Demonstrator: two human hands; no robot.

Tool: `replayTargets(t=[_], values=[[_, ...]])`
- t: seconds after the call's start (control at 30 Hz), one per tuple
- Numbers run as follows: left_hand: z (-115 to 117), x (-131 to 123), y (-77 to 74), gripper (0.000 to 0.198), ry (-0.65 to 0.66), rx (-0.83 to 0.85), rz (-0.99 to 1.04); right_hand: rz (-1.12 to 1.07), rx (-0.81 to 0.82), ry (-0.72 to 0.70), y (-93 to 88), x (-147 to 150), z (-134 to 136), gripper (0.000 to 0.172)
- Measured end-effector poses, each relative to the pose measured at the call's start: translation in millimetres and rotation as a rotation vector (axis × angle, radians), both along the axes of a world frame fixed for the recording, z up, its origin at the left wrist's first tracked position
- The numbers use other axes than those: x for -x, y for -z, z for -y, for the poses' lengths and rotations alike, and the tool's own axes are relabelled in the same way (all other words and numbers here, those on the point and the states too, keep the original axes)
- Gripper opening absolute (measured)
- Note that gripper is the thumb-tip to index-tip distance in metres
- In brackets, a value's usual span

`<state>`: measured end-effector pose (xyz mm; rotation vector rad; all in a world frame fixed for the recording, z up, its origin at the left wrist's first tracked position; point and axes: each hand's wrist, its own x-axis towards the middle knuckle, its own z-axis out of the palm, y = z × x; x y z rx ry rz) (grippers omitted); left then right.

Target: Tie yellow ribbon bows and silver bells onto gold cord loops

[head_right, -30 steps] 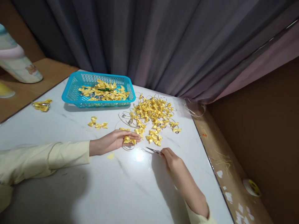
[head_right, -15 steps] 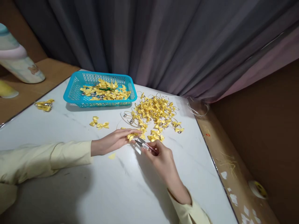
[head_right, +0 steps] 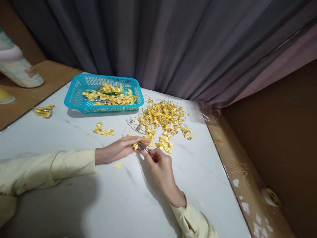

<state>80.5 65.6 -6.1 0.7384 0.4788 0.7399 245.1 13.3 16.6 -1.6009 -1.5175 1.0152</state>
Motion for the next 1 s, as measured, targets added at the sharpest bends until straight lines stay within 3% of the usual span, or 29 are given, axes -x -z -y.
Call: replayTargets(t=[0.5,1.0], values=[[-0.3,0.0,0.8,0.023,-0.009,0.005,0.018,0.035,-0.031,0.003,3.4,5.0,4.0,0.032],[0.4,0.2,2.4,0.02,-0.01,0.019,-0.047,0.254,-0.258,-0.031,7.1,12.9,7.6,0.029]])
